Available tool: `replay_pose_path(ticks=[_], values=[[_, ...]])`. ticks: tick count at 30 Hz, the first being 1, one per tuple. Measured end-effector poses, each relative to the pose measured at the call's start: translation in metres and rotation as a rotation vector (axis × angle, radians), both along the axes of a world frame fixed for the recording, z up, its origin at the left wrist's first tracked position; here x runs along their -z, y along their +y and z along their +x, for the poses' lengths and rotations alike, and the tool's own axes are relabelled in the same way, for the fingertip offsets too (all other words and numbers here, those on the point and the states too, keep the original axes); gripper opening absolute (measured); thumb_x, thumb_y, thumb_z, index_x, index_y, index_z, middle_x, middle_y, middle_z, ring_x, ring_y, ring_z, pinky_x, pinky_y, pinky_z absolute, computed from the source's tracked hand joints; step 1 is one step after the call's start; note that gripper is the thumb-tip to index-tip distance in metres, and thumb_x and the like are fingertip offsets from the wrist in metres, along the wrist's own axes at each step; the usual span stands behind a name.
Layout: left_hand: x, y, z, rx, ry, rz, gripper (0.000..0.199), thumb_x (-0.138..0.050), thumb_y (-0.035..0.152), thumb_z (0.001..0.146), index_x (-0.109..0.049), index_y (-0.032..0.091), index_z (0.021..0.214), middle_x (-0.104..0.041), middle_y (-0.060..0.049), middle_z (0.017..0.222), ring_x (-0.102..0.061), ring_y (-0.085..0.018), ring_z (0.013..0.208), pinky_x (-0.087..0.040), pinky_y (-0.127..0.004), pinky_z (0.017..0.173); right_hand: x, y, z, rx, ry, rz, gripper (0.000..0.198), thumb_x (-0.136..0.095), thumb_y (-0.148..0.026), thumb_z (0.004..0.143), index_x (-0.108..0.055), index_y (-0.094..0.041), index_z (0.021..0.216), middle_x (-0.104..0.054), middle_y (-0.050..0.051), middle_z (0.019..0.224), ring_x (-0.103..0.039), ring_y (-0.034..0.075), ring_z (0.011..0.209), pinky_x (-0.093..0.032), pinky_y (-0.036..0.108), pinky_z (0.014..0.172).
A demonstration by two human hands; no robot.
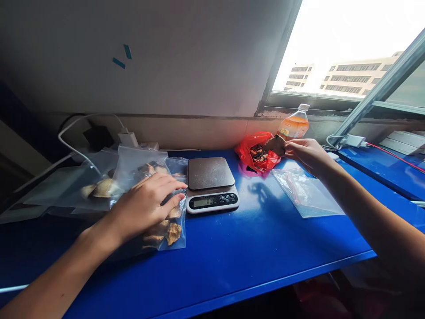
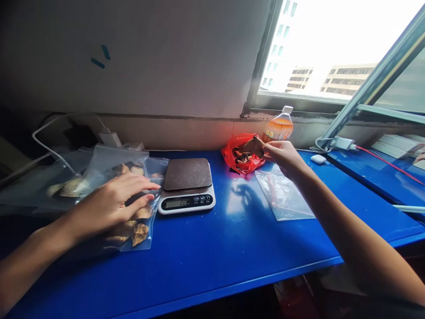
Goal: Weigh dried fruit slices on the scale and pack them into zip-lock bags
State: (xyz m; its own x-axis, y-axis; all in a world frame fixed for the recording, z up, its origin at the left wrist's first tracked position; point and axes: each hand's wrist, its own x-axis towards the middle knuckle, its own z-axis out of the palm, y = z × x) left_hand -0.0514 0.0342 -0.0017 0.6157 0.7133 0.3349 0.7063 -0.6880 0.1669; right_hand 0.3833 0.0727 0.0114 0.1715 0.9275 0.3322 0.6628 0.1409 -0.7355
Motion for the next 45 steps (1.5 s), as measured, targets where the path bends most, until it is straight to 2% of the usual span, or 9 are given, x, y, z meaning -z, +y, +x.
replay_pose_path(ticks=[4, 7, 10, 13, 15, 20, 29, 36, 45], values=[[-0.001, -0.001, 0.001, -0.006, 0.007, -0.026, 0.037, -0.044, 0.045, 0.095, -0.069, 0.022, 0.108, -0.072, -0.004, 0.11, -0.059, -0.028, 0.111, -0.043, -0.044, 0.101, -0.004, -0.024, -0.03, -0.282, 0.424, -0.209, 0.02, -0.064, -0.034, 0.076, -0.07, -0.017, 0.085, -0.073, 0.01, 0.094, -0.07, 0.023, 0.089, -0.057, 0.037, 0.082], [-0.003, -0.003, 0.003, -0.022, 0.01, -0.049, 0.038, -0.043, 0.044, 0.095, -0.069, 0.021, 0.108, -0.071, -0.005, 0.111, -0.058, -0.027, 0.112, -0.043, -0.044, 0.101, 0.0, -0.021, -0.075, -0.358, 0.364, -0.217, 0.019, -0.063, -0.032, 0.079, -0.07, -0.016, 0.084, -0.071, 0.008, 0.086, -0.068, 0.021, 0.08, -0.057, 0.032, 0.074], [-0.004, -0.003, 0.003, -0.027, 0.023, -0.054, 0.036, -0.044, 0.041, 0.094, -0.069, 0.02, 0.108, -0.071, -0.006, 0.111, -0.059, -0.027, 0.11, -0.044, -0.043, 0.099, 0.013, -0.008, -0.124, -0.356, -0.04, 0.072, 0.019, -0.056, -0.026, 0.084, -0.071, -0.015, 0.088, -0.07, 0.006, 0.082, -0.065, 0.018, 0.074, -0.054, 0.03, 0.069], [-0.002, -0.003, 0.002, -0.016, 0.026, -0.05, 0.033, -0.045, 0.038, 0.094, -0.069, 0.021, 0.108, -0.072, -0.006, 0.11, -0.059, -0.026, 0.109, -0.045, -0.043, 0.098, 0.029, 0.0, -0.159, -0.404, -0.389, 0.41, 0.021, -0.054, -0.016, 0.084, -0.071, -0.019, 0.095, -0.069, 0.01, 0.11, -0.064, 0.022, 0.101, -0.053, 0.036, 0.089], [-0.001, -0.003, 0.002, -0.013, 0.034, -0.055, 0.032, -0.045, 0.037, 0.094, -0.068, 0.022, 0.11, -0.071, -0.005, 0.11, -0.059, -0.026, 0.11, -0.045, -0.043, 0.098, 0.036, -0.001, -0.167, -0.459, -0.521, 0.454, 0.022, -0.054, -0.015, 0.086, -0.07, -0.021, 0.099, -0.066, 0.011, 0.119, -0.06, 0.024, 0.111, -0.05, 0.039, 0.095], [0.0, -0.006, 0.003, -0.028, 0.103, -0.08, 0.033, -0.047, 0.038, 0.092, -0.07, 0.023, 0.111, -0.071, -0.006, 0.108, -0.061, -0.029, 0.108, -0.046, -0.046, 0.097, 0.031, -0.02, -0.156, -0.486, -0.611, 0.306, 0.023, -0.055, -0.033, 0.092, -0.064, -0.021, 0.11, -0.068, 0.009, 0.098, -0.063, 0.021, 0.086, -0.052, 0.034, 0.077], [-0.007, -0.01, 0.008, -0.089, 0.175, -0.132, 0.039, -0.045, 0.041, 0.093, -0.068, 0.023, 0.118, -0.069, -0.007, 0.119, -0.058, -0.031, 0.116, -0.044, -0.049, 0.102, 0.031, -0.032, -0.119, -0.369, -0.608, 0.28, 0.022, -0.055, -0.036, 0.092, -0.066, -0.021, 0.103, -0.07, 0.01, 0.104, -0.062, 0.027, 0.1, -0.048, 0.039, 0.086], [-0.015, -0.017, 0.007, -0.158, 0.262, -0.201, 0.047, -0.045, 0.045, 0.091, -0.064, 0.021, 0.126, -0.062, -0.01, 0.133, -0.053, -0.034, 0.126, -0.042, -0.052, 0.106, 0.029, -0.027, -0.099, -0.249, -0.566, 0.1, 0.028, -0.052, -0.038, 0.091, -0.067, -0.018, 0.105, -0.074, 0.008, 0.102, -0.067, 0.025, 0.091, -0.048, 0.036, 0.08], [-0.013, -0.02, 0.006, -0.158, 0.289, -0.211, 0.051, -0.042, 0.046, 0.091, -0.062, 0.019, 0.129, -0.06, -0.011, 0.137, -0.049, -0.035, 0.13, -0.038, -0.055, 0.109, 0.039, -0.018, -0.094, -0.322, -0.538, -0.02, 0.024, -0.053, -0.035, 0.091, -0.071, -0.02, 0.096, -0.074, 0.007, 0.092, -0.067, 0.022, 0.081, -0.049, 0.032, 0.072]])
